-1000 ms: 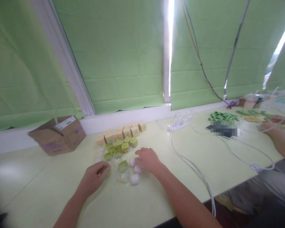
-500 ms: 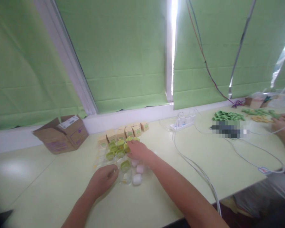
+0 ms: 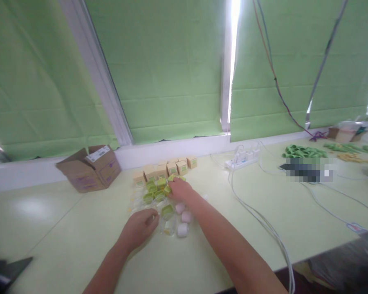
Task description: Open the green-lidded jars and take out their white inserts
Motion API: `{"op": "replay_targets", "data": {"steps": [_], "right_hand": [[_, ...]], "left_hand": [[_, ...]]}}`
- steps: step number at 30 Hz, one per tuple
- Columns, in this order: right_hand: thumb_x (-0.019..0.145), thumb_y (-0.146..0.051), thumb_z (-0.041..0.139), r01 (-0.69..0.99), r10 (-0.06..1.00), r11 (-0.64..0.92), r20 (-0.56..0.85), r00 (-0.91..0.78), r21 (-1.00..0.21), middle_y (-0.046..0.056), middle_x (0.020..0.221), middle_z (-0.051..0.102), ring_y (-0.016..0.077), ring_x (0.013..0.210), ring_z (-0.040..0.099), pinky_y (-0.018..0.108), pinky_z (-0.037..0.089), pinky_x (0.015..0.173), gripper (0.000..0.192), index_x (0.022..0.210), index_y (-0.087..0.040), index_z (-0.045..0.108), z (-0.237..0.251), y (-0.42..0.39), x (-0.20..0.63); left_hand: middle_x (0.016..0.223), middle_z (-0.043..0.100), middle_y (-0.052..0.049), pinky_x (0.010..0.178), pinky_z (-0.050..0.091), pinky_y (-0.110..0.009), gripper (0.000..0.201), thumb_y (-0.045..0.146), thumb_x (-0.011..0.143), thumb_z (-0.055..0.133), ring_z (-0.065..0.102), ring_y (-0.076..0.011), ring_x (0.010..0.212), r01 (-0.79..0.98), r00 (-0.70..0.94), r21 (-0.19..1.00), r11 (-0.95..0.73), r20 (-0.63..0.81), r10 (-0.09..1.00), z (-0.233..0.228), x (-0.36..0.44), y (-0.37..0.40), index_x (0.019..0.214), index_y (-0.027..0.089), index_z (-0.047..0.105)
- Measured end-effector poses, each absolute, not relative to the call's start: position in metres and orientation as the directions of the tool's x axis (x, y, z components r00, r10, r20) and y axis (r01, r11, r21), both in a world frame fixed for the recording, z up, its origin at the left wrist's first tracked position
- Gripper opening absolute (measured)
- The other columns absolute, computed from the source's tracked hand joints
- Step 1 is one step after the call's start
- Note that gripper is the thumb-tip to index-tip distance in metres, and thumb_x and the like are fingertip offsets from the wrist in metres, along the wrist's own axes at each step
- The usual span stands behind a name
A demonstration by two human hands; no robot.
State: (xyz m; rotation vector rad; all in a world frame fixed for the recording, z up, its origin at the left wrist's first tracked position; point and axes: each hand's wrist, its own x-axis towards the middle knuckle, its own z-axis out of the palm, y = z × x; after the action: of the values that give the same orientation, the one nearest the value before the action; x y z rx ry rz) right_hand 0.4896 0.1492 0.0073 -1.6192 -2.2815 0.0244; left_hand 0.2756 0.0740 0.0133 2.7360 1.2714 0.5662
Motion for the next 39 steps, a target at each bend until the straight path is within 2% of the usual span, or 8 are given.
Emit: {"op": "replay_targets", "data": {"steps": [6, 14, 18, 22, 25, 27, 33, 39], "right_hand": [[0.074, -0.036, 0.060, 0.906, 0.924, 0.342, 0.263, -0.276, -0.250, 0.009, 0.104, 0.059, 0.0213, 0.091, 0.057, 0.029, 0.043, 0.074, 0.043, 0.114, -0.019, 0.052, 0.007, 0.142, 0.489], [0.074, -0.036, 0.064, 0.864, 0.908, 0.371, 0.327, -0.261, -0.341, 0.006, 0.095, 0.062, 0.0188, 0.086, 0.056, 0.026, 0.039, 0.073, 0.034, 0.101, -0.017, 0.056, 0.012, 0.136, 0.494], [0.079, -0.040, 0.060, 0.830, 0.896, 0.378, 0.387, -0.216, -0.411, 0.004, 0.094, 0.061, 0.0145, 0.081, 0.055, 0.024, 0.039, 0.071, 0.033, 0.103, -0.017, 0.054, 0.023, 0.124, 0.496], [0.078, -0.041, 0.062, 0.618, 0.858, 0.492, 0.463, -0.223, -0.613, 0.000, 0.091, 0.061, 0.0103, 0.073, 0.054, 0.021, 0.041, 0.067, 0.034, 0.103, -0.019, 0.054, 0.041, 0.091, 0.490], [0.076, -0.036, 0.063, 0.520, 0.829, 0.556, 0.475, -0.294, -0.649, 0.000, 0.092, 0.061, 0.0105, 0.074, 0.054, 0.021, 0.041, 0.066, 0.030, 0.102, -0.020, 0.057, 0.051, 0.061, 0.481], [0.074, -0.033, 0.065, 0.493, 0.826, 0.563, 0.461, -0.325, -0.663, 0.000, 0.091, 0.061, 0.0109, 0.073, 0.054, 0.022, 0.042, 0.064, 0.032, 0.102, -0.021, 0.059, 0.054, 0.043, 0.477], [0.076, -0.033, 0.065, 0.426, 0.844, 0.536, 0.459, -0.278, -0.728, 0.002, 0.097, 0.062, 0.0108, 0.074, 0.054, 0.022, 0.043, 0.066, 0.027, 0.099, -0.020, 0.063, 0.046, 0.023, 0.476], [0.087, -0.027, 0.052, 0.413, 0.823, 0.565, 0.518, -0.231, -0.714, 0.002, 0.086, 0.063, 0.0114, 0.078, 0.055, 0.021, 0.041, 0.069, 0.017, 0.093, -0.018, 0.065, 0.035, 0.026, 0.479]], "left_hand": [[0.065, 0.056, 0.001, 0.062, 0.031, -0.025, 0.021, 0.030, 0.086, 0.043, 0.050, -0.0127, 0.062, 0.723, 0.574, 0.240, -0.647, 0.313, 0.757, 0.013, 0.276, 0.073, 0.076, 0.019, 0.057], [0.062, 0.051, 0.001, 0.060, 0.032, -0.025, 0.017, 0.025, 0.084, 0.045, 0.045, -0.0112, 0.059, 0.681, 0.540, 0.326, -0.655, 0.381, 0.751, 0.014, 0.278, 0.071, 0.073, 0.018, 0.056], [0.072, 0.053, 0.000, 0.065, 0.040, -0.025, 0.011, 0.024, 0.082, 0.050, 0.048, -0.0114, 0.065, 0.613, 0.472, 0.418, -0.671, 0.488, 0.734, 0.015, 0.278, 0.071, 0.087, 0.018, 0.057], [0.098, 0.055, -0.004, 0.063, 0.046, -0.024, 0.038, 0.025, 0.079, 0.057, 0.052, -0.0100, 0.070, 0.511, 0.380, 0.565, -0.648, 0.528, 0.759, 0.014, 0.282, 0.070, 0.115, 0.019, 0.047], [0.117, 0.049, -0.009, 0.052, 0.047, -0.020, 0.062, 0.032, 0.076, 0.063, 0.055, -0.0098, 0.072, 0.413, 0.344, 0.702, -0.580, 0.469, 0.813, 0.012, 0.284, 0.069, 0.129, 0.021, 0.034], [0.122, 0.047, -0.011, 0.052, 0.048, -0.019, 0.068, 0.033, 0.074, 0.066, 0.057, -0.0117, 0.078, 0.362, 0.359, 0.750, -0.553, 0.435, 0.825, 0.010, 0.285, 0.069, 0.132, 0.021, 0.032], [0.109, 0.057, -0.009, 0.065, 0.051, -0.023, 0.049, 0.031, 0.073, 0.067, 0.057, -0.0161, 0.089, 0.365, 0.464, 0.748, -0.555, 0.371, 0.804, 0.016, 0.289, 0.062, 0.118, 0.018, 0.052], [0.109, 0.057, -0.006, 0.065, 0.051, -0.022, 0.050, 0.026, 0.069, 0.069, 0.055, -0.0151, 0.089, 0.420, 0.490, 0.690, -0.590, 0.375, 0.787, 0.022, 0.291, 0.057, 0.116, 0.021, 0.054]]}}
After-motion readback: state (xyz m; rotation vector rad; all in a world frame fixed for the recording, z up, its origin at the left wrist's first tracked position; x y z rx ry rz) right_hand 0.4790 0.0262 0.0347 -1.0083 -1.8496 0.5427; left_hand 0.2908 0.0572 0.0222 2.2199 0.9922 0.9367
